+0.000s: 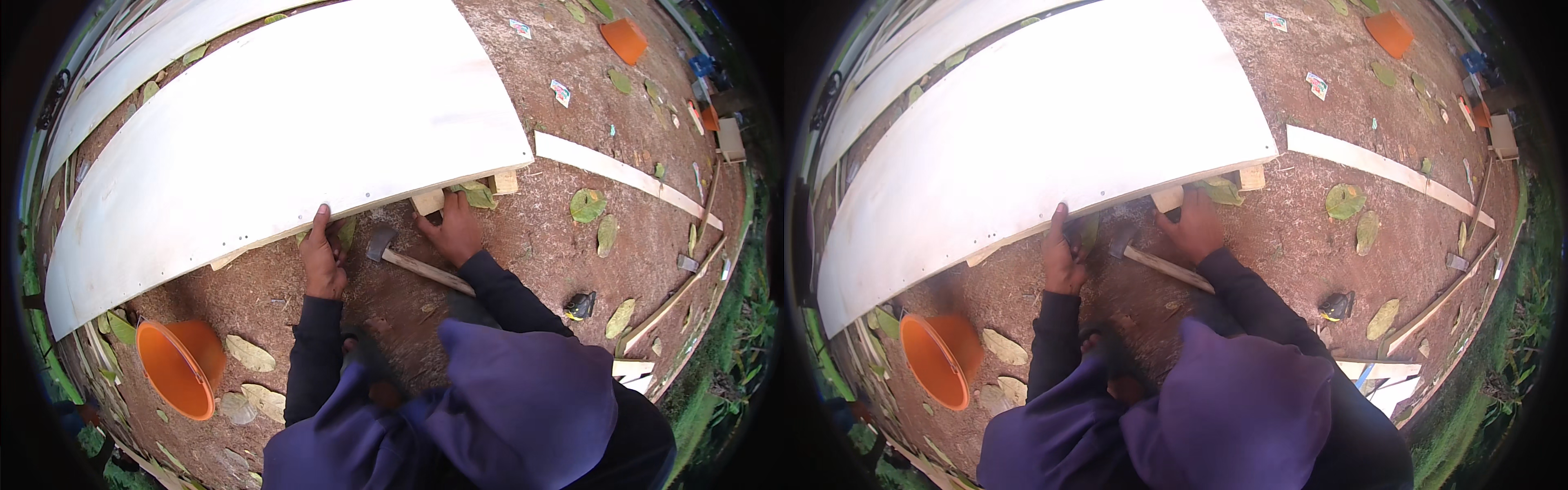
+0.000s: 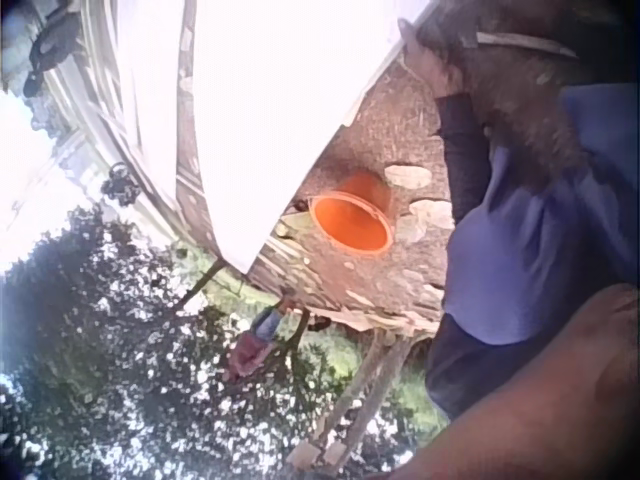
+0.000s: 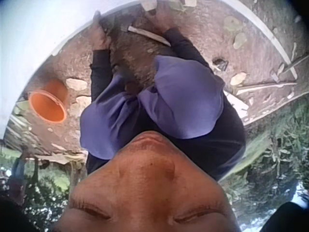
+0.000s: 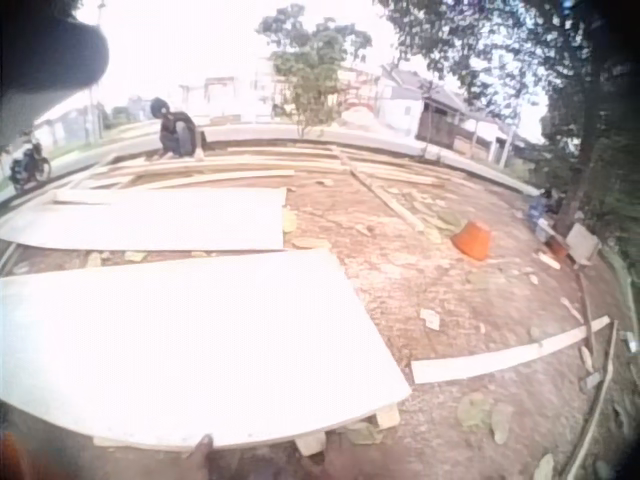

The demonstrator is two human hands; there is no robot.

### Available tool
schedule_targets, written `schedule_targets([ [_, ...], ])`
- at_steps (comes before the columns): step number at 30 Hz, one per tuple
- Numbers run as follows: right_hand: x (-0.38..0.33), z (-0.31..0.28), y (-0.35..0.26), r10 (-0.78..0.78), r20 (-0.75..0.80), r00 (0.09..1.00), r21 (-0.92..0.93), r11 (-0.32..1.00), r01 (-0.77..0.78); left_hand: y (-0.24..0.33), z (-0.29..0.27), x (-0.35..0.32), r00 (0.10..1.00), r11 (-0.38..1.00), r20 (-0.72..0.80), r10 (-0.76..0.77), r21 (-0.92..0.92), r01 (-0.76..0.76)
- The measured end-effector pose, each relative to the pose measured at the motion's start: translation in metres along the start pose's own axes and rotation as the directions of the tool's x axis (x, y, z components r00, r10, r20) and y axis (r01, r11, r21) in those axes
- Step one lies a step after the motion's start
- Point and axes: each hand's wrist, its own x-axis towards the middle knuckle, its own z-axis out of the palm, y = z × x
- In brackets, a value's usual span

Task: The person hammers nails into a white board to attach a small wooden block, then measures the board and a separate wooden strip with a tape measure, and finally saws the strip. The work is done outdoors on a dirt surface.

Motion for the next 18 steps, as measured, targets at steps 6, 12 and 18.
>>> schedule_targets([
  [6, -0.018, -0.029, 0.007, -0.018, -0.096, 0.995, 0.026, 0.999, 0.020, -0.010, -0.012, 0.008, 0.993, 0.997, 0.085, -0.081, -0.003, 0.082],
  [12, -0.062, -0.044, -0.030, -0.123, 0.164, 0.979, 0.521, 0.853, 0.020, -0.031, -0.003, -0.019, 0.875, 0.911, 0.326, -0.358, -0.086, 0.404],
  [18, -0.065, -0.041, -0.050, -0.198, 0.221, 0.955, 0.600, 0.799, 0.027, -0.045, 0.022, -0.041, 0.892, 0.913, 0.355, -0.280, -0.189, 0.362],
])
